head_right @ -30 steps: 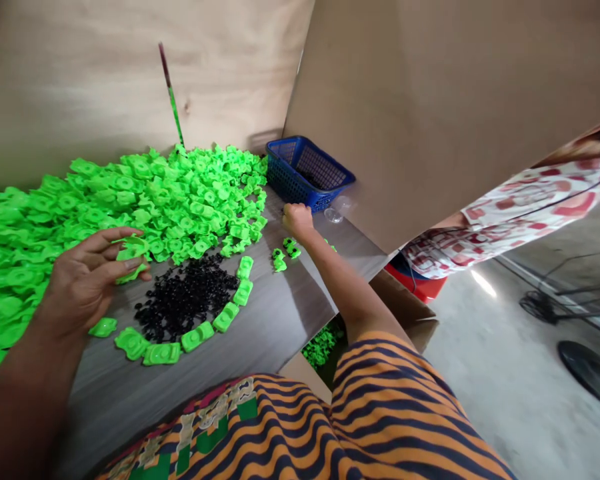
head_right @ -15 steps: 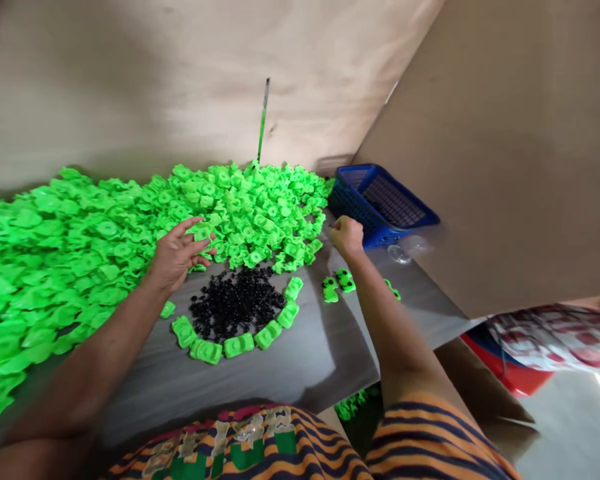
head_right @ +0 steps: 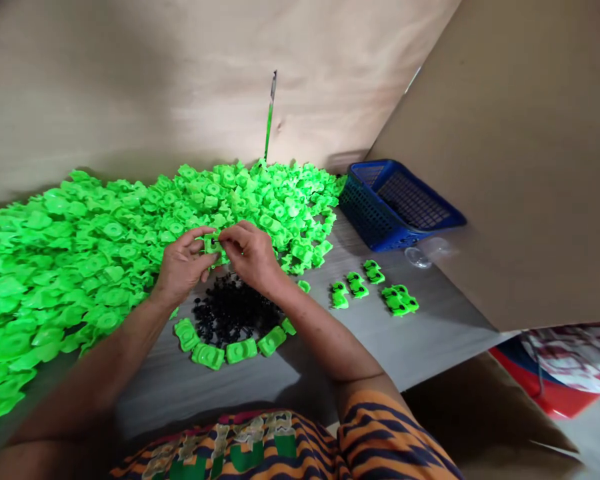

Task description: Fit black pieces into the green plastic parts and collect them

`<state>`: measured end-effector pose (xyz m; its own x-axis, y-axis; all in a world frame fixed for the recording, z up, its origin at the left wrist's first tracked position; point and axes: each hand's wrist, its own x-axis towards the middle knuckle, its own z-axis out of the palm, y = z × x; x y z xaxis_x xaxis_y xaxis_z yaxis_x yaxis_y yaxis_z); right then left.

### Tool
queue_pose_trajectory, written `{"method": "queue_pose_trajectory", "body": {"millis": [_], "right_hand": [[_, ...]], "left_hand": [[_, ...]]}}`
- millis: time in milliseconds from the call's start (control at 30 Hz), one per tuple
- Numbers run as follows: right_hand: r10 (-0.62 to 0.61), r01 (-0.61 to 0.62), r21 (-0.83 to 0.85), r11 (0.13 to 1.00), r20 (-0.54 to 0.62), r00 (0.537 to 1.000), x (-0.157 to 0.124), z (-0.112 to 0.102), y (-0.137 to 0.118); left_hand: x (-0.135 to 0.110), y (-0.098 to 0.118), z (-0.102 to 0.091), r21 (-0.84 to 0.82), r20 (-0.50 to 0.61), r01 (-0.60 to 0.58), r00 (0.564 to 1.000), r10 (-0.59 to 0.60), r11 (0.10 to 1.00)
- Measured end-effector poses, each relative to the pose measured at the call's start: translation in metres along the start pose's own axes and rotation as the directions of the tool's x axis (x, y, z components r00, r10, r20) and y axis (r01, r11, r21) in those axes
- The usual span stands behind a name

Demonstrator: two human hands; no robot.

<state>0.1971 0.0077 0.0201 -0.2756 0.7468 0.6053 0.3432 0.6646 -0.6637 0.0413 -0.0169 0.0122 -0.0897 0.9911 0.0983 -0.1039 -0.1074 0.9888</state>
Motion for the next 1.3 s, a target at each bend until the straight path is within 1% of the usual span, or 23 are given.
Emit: {"method": "queue_pose_trajectory", "body": {"millis": [67, 167, 333, 433, 533, 700, 833, 933, 1033, 1167, 1300], "right_hand": [[-0.016, 0.016, -0.012, 1.000, -0.013, 1.000, -0.003, 0.000, 0.003], [-0.029, 0.028, -0.035, 0.999, -0.033, 0.999, -0.006, 0.003, 0.005], [-0.011, 0.004, -0.081, 0.997, -0.085, 0.996, -0.009, 0.009, 0.002], [-0.033, 0.023, -0.095, 0.995, -0.109, 0.993, -0.010, 0.010, 0.000], [-0.064, 0.052, -0.104, 0.993, -0.115, 0.991, -0.009, 0.009, 0.000], [-0.058, 0.046, -0.120, 0.992, -0.102, 0.993, -0.009, 0.008, -0.001], [-0.071, 0.060, -0.126, 0.990, -0.090, 0.993, -0.010, 0.008, -0.001], [-0.073, 0.059, -0.140, 0.988, -0.096, 0.993, -0.011, 0.009, -0.002], [-0.083, 0.068, -0.148, 0.987, -0.103, 0.991, -0.011, 0.010, -0.003], [-0.094, 0.081, -0.125, 0.989, -0.104, 0.990, -0.011, 0.010, -0.004], [-0.050, 0.044, -0.062, 0.997, -0.106, 0.993, -0.011, 0.010, -0.002]], "left_hand": [[-0.002, -0.002, 0.002, 0.005, -0.002, -0.021, 1.000, 0.021, 1.000], [-0.003, -0.005, 0.003, -0.003, -0.002, -0.013, 1.000, 0.013, 1.000], [-0.004, -0.005, 0.003, -0.025, 0.008, 0.002, 1.000, -0.002, 1.000], [-0.005, -0.003, 0.004, -0.024, 0.017, -0.001, 1.000, 0.002, 1.000], [-0.006, -0.001, 0.005, -0.027, 0.033, -0.007, 0.999, 0.008, 1.000], [-0.009, 0.002, 0.005, -0.018, 0.045, -0.017, 0.999, 0.018, 1.000], [-0.008, 0.003, 0.003, -0.007, 0.060, 0.013, 0.998, -0.012, 1.000], [-0.008, 0.003, 0.002, -0.035, 0.073, 0.040, 0.997, -0.037, 0.999], [-0.008, 0.003, 0.002, -0.059, 0.070, 0.031, 0.997, -0.026, 0.998], [-0.008, 0.001, 0.001, -0.060, 0.056, 0.006, 0.998, -0.002, 0.998], [-0.006, -0.001, 0.000, -0.055, 0.040, -0.016, 0.999, 0.019, 0.998]]}}
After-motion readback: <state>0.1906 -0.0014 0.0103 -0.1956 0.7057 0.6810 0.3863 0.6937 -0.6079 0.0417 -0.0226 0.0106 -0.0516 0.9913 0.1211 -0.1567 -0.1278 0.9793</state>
